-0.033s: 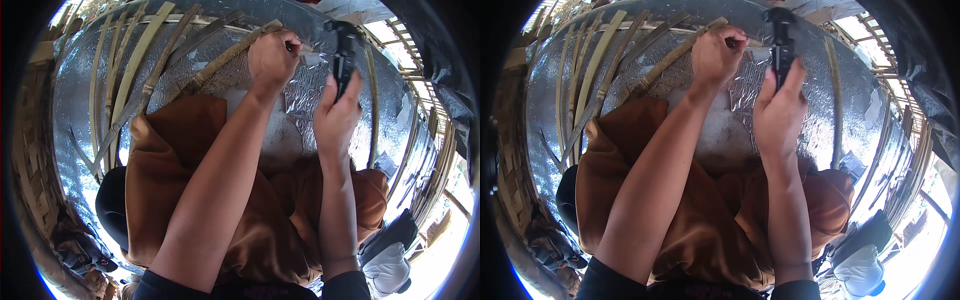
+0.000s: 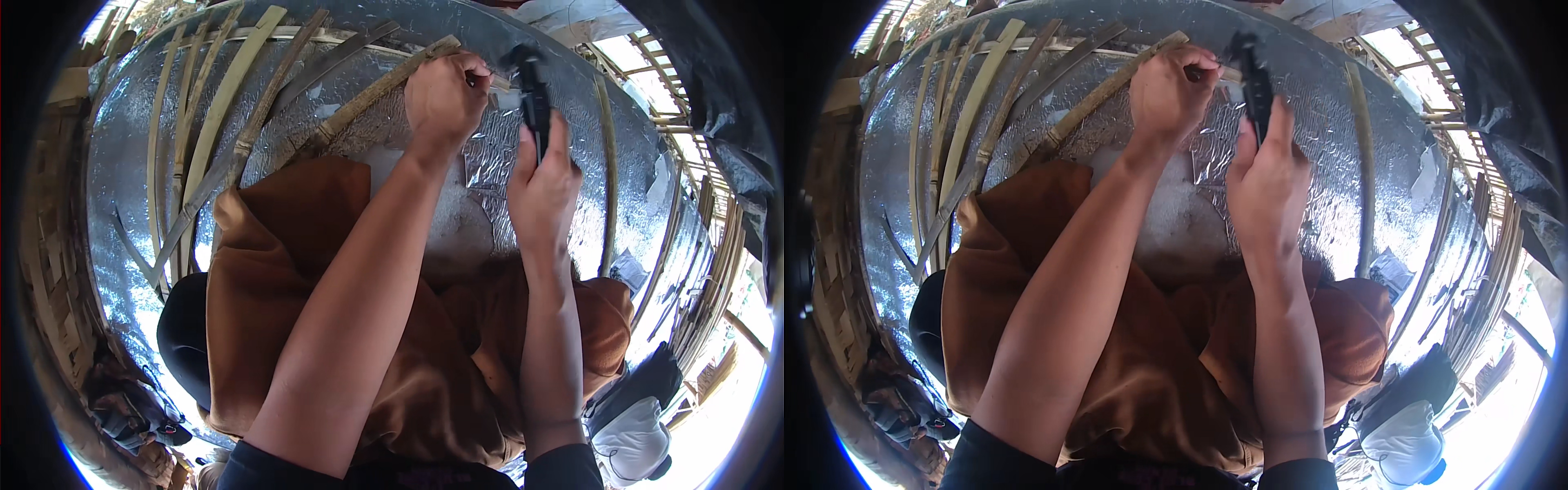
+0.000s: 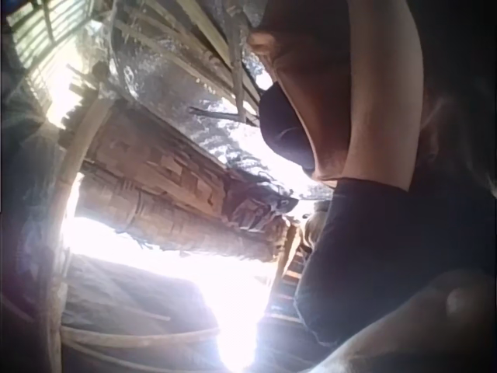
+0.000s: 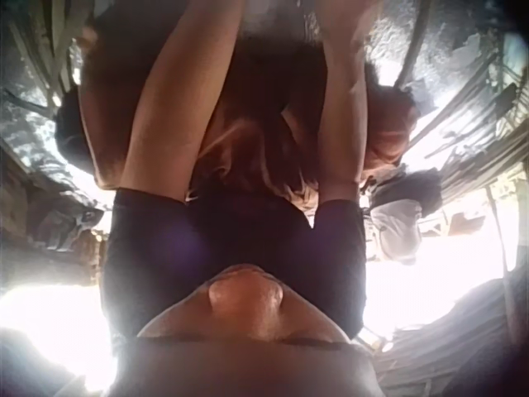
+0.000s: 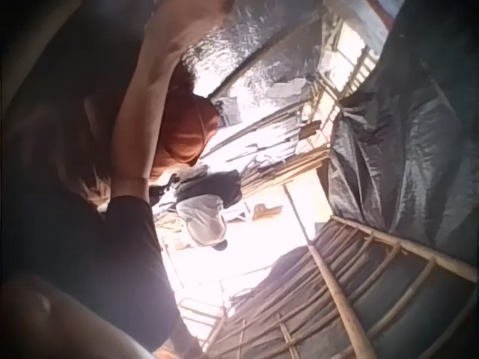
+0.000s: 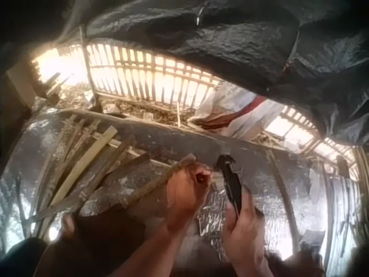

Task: The person assembles bamboo strips into a bundle using a small hand-held clamping tool and thin metal wire.

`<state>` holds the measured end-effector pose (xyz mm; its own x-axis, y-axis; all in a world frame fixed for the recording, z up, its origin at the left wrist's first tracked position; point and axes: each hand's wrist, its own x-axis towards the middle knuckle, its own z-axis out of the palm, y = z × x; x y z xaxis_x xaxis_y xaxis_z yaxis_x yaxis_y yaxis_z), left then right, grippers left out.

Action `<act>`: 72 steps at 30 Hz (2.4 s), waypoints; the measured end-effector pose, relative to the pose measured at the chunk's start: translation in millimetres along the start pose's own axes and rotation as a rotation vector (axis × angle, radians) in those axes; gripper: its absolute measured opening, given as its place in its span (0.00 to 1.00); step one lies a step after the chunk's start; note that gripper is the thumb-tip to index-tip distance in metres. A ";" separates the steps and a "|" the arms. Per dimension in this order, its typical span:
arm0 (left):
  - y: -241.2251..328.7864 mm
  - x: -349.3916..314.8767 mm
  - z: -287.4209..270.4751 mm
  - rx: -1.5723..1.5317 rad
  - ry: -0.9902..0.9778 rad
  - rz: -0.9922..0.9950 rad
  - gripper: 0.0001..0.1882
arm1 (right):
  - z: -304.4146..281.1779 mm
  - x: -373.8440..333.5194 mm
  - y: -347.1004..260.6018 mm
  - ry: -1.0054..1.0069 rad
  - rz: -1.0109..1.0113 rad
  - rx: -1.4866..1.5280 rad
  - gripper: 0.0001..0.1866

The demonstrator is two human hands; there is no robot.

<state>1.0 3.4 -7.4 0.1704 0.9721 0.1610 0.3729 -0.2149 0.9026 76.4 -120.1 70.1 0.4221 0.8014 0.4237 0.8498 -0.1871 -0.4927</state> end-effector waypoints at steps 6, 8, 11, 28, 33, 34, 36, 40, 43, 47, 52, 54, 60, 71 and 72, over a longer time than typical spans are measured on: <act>-1.4 -1.0 -0.2 0.037 0.011 0.018 0.03 | -1.8 2.4 -4.1 0.078 -0.033 0.005 0.21; 1.4 -0.2 -1.7 0.049 -0.019 0.009 0.04 | -1.7 -3.1 -0.1 -0.023 0.004 -0.011 0.21; 5.8 -1.3 -2.3 0.038 -0.027 -0.038 0.04 | -7.6 -7.0 -3.5 -0.171 0.109 -0.006 0.22; 2.5 -1.1 -0.1 0.069 -0.022 -0.016 0.04 | -3.0 -3.4 -5.0 -0.192 0.118 0.028 0.21; 2.9 -1.0 -2.1 0.051 -0.008 -0.020 0.04 | -5.0 -1.2 -6.7 -0.033 0.017 0.004 0.21; 4.0 0.0 -2.6 0.046 -0.014 -0.042 0.04 | -7.3 -1.5 -8.2 -0.083 0.048 0.005 0.21; 5.9 -0.8 -3.1 0.063 -0.030 -0.040 0.05 | -5.5 -8.3 -5.2 -0.156 0.094 0.003 0.22; 10.6 -0.4 -5.6 0.049 -0.075 -0.076 0.06 | -1.9 -1.0 -0.2 -0.029 -0.007 -0.009 0.21; 1.8 -0.3 -5.0 0.090 0.017 0.022 0.06 | -3.1 -3.8 -5.0 -0.116 0.084 -0.013 0.22; 8.5 -2.8 -3.6 0.051 -0.008 -0.029 0.05 | -1.8 -5.4 -3.8 0.023 0.044 0.023 0.21; 3.3 -0.9 -2.4 0.101 -0.025 -0.020 0.05 | -4.6 -0.1 -5.4 -0.004 -0.030 0.023 0.22; 2.9 -1.4 -3.2 0.080 -0.027 -0.024 0.05 | -0.9 1.1 -3.3 0.025 0.007 0.022 0.22; 7.2 -2.1 -4.8 0.072 -0.045 -0.063 0.05 | -2.4 0.2 -4.2 -0.005 -0.023 0.029 0.23; 5.1 -2.0 -4.5 0.070 -0.032 -0.016 0.06 | -3.9 2.2 -0.8 0.099 -0.079 0.012 0.21; 6.6 -2.7 -4.4 0.075 -0.041 -0.032 0.06 | -3.9 2.5 0.7 0.125 -0.103 0.008 0.20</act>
<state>-1.0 -0.2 -0.1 0.1939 0.9742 0.1151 0.4455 -0.1920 0.8745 79.3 -120.4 73.8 0.3688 0.7393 0.5634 0.8884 -0.1022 -0.4475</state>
